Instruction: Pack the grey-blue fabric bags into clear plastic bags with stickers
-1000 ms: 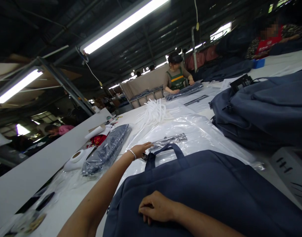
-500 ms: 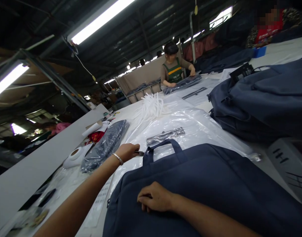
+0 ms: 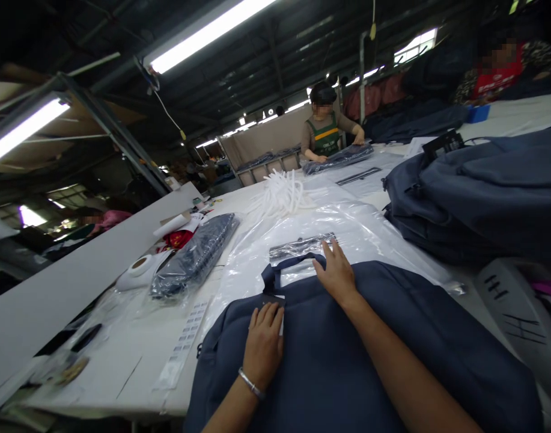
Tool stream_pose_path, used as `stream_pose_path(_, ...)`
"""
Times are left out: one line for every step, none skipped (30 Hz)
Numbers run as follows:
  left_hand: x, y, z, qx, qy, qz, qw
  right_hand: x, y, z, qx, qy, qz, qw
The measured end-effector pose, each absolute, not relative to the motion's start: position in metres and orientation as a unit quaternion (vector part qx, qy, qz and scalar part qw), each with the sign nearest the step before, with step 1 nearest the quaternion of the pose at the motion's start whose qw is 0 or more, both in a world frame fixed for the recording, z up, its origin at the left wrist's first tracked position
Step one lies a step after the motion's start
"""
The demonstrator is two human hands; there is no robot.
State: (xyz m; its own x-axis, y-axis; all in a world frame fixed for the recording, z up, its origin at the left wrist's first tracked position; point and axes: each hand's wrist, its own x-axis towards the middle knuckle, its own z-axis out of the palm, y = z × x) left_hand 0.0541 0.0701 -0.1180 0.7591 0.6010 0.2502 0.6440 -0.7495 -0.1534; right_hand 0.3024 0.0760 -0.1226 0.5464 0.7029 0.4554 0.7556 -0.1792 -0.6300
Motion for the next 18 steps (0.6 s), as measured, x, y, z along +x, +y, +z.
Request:
stream_pose_path(0.053, 0.068, -0.125, -0.929, -0.333, -0.110, 0.117, 0.309, 0.078, -0.126, -0.793, -0.476, 0.004, 0.381)
stream_pose_path(0.052, 0.067, -0.131, -0.927, -0.334, -0.124, 0.116, 0.314, 0.079, -0.128, -0.807, -0.479, 0.040, 0.343)
stream_pose_path(0.051, 0.065, -0.135, -0.925, -0.337, -0.135, 0.114, 0.315, 0.080, -0.130, -0.809, -0.485, 0.066, 0.326)
stream_pose_path(0.051, 0.063, -0.137, -0.922, -0.341, -0.143, 0.112, 0.315, 0.081, -0.130, -0.800, -0.491, 0.078, 0.337)
stream_pose_path(0.051, 0.061, -0.138, -0.920, -0.344, -0.150, 0.109, 0.314, 0.080, -0.128, -0.781, -0.493, 0.079, 0.375)
stream_pose_path(0.051, 0.058, -0.139, -0.919, -0.346, -0.157, 0.107, 0.312, 0.079, -0.124, -0.750, -0.493, 0.078, 0.435)
stream_pose_path(0.051, 0.056, -0.139, -0.917, -0.348, -0.164, 0.106, 0.311, 0.077, -0.118, -0.707, -0.493, 0.084, 0.501)
stream_pose_path(0.051, 0.054, -0.140, -0.915, -0.350, -0.172, 0.104, 0.309, 0.073, -0.111, -0.657, -0.496, 0.100, 0.559)
stream_pose_path(0.052, 0.051, -0.142, -0.913, -0.351, -0.179, 0.102, 0.308, 0.069, -0.104, -0.608, -0.504, 0.126, 0.601)
stream_pose_path(0.052, 0.050, -0.143, -0.911, -0.354, -0.187, 0.098, 0.307, 0.064, -0.098, -0.567, -0.516, 0.157, 0.622)
stream_pose_path(0.053, 0.048, -0.145, -0.909, -0.358, -0.195, 0.092, 0.307, 0.059, -0.092, -0.539, -0.535, 0.188, 0.623)
stream_pose_path(0.054, 0.047, -0.147, -0.905, -0.364, -0.203, 0.083, 0.306, 0.053, -0.087, -0.522, -0.560, 0.217, 0.605)
stream_pose_path(0.055, 0.046, -0.149, -0.902, -0.370, -0.210, 0.071, 0.305, 0.048, -0.084, -0.516, -0.591, 0.239, 0.572)
stream_pose_path(0.056, 0.045, -0.151, -0.899, -0.376, -0.217, 0.057, 0.303, 0.044, -0.083, -0.519, -0.623, 0.251, 0.529)
stream_pose_path(0.057, 0.045, -0.153, -0.896, -0.381, -0.224, 0.042, 0.300, 0.040, -0.084, -0.525, -0.654, 0.254, 0.482)
stream_pose_path(0.058, 0.045, -0.154, -0.894, -0.384, -0.231, 0.025, 0.295, 0.038, -0.085, -0.530, -0.683, 0.250, 0.436)
stream_pose_path(0.058, 0.045, -0.155, -0.892, -0.385, -0.236, 0.008, 0.290, 0.036, -0.088, -0.531, -0.711, 0.238, 0.396)
stream_pose_path(0.057, 0.045, -0.155, -0.891, -0.385, -0.240, -0.010, 0.283, 0.034, -0.091, -0.526, -0.736, 0.220, 0.365)
